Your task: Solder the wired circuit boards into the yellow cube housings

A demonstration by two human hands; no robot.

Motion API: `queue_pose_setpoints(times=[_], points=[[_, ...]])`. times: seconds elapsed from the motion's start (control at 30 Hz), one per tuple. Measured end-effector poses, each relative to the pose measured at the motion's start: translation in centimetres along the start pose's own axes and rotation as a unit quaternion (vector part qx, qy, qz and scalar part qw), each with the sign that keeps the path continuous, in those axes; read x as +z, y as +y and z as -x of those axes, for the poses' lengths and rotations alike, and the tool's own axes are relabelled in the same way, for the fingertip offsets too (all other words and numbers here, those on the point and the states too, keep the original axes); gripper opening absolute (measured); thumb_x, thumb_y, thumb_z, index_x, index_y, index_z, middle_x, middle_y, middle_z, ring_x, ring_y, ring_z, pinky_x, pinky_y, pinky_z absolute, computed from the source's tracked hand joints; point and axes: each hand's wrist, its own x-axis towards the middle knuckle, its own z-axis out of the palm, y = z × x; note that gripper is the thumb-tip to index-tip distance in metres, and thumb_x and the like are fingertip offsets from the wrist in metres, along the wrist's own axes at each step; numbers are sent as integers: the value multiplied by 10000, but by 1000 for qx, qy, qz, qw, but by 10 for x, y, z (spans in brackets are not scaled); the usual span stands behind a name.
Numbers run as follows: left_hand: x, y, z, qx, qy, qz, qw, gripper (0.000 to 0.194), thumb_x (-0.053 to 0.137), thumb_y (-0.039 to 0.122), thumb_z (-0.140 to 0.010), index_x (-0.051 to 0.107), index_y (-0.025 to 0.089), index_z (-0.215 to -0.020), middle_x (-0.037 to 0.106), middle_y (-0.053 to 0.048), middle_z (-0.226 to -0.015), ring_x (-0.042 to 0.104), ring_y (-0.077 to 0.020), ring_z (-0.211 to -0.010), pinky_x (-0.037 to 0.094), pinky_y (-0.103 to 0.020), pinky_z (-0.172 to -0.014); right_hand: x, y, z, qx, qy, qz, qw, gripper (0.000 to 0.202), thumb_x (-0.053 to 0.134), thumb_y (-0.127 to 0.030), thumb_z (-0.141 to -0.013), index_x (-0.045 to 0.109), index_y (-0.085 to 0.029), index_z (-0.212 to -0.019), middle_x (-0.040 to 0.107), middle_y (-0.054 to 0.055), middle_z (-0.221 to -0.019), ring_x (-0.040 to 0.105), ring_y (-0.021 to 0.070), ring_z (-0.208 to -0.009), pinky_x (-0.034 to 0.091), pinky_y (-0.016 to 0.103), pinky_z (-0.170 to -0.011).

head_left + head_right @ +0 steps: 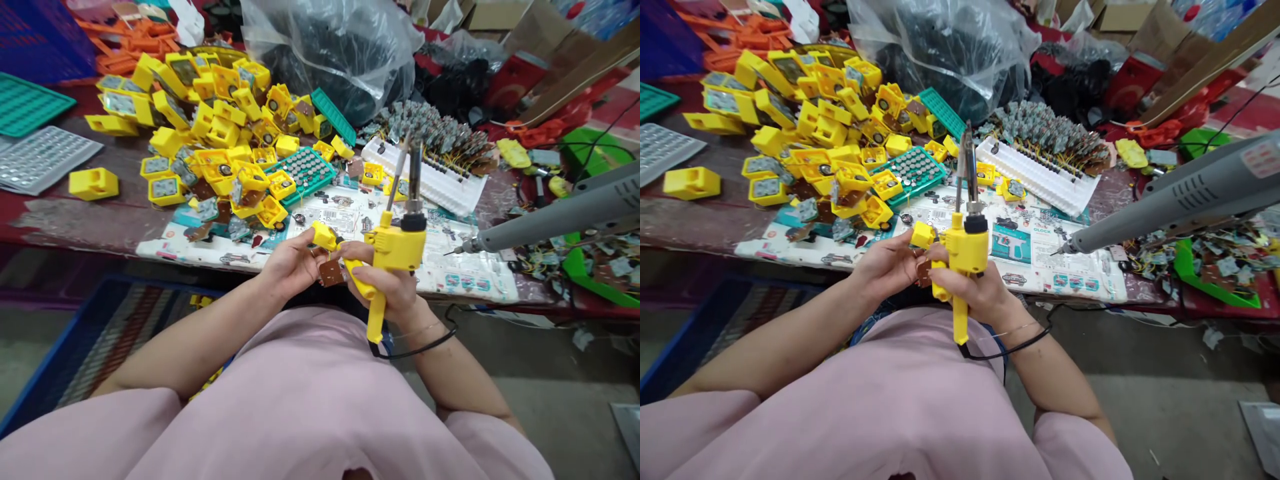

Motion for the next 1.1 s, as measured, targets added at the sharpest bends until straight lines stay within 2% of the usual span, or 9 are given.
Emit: queue_pose_setpoints(times=[0.3,0.4,0.47,0.53,0.63,0.8,0.87,1.0,1.1], points=[[-19,9,8,-19,-28,-41,999,296,478,267,-960,642,80,-1120,737,-124,-852,716,-173,-705,577,-245,-631,-1,12,6,39,105,116,987,499,664,-32,-848,452,-257,-1240,711,96,-1190,722,216,-1095,650,416,-901],[-35,39,22,83,-91,-189,974,285,624,354,-854,671,138,-1033,738,-99,-872,685,-176,-665,532,-256,-560,-5,13,20,36,93,138,985,534,671,-26,-835,473,-249,-1278,700,116,-1245,719,240,-1106,645,450,-918],[-42,66,34,269,-77,-351,894,377,707,400,-798,671,216,-1125,738,-55,-961,691,-209,-761,548,-304,-626,-10,14,30,28,69,158,985,529,660,-50,-847,500,-266,-1303,678,111,-1303,705,261,-1140,642,477,-931],[-47,94,40,454,32,-511,729,491,724,433,-809,634,305,-1275,700,-15,-1170,652,-275,-1073,538,-380,-866,-14,15,36,17,40,175,984,513,641,-66,-861,530,-276,-1315,652,108,-1348,676,284,-1195,643,482,-934],[-55,126,35,511,162,-622,572,598,726,455,-808,605,300,-1372,569,-38,-1418,349,-436,-1435,231,-545,-1181,-16,15,35,-4,1,235,972,438,625,-65,-874,597,-267,-1261,663,113,-1319,670,301,-1202,654,447,-900],[-54,135,15,515,189,-743,384,548,579,565,-885,599,333,-1382,538,-50,-1492,389,-465,-1413,98,-678,-1203,-6,14,31,-23,-36,334,942,292,627,-83,-889,668,-246,-1128,742,92,-1072,715,273,-1096,645,403,-901],[-42,125,10,545,162,-747,345,521,587,541,-892,610,317,-1363,475,-34,-1552,384,-433,-1426,101,-654,-1222,-3,16,34,-11,-34,314,949,299,613,-96,-900,661,-251,-1151,744,89,-1069,714,270,-1093,634,415,-925],[1,98,-19,533,32,-764,362,372,586,431,-893,720,214,-1164,651,-130,-1342,535,-391,-1295,279,-600,-1159,0,20,42,54,-34,268,961,456,563,-85,-902,569,-268,-1320,719,95,-1211,705,264,-1119,646,397,-882],[38,82,-62,493,-21,-805,330,355,512,316,-914,696,203,-1196,646,-148,-1349,499,-378,-1334,293,-565,-1136,-1,19,44,103,-34,229,967,590,542,-59,-845,469,-262,-1394,674,102,-1317,694,260,-1146,650,396,-857]])
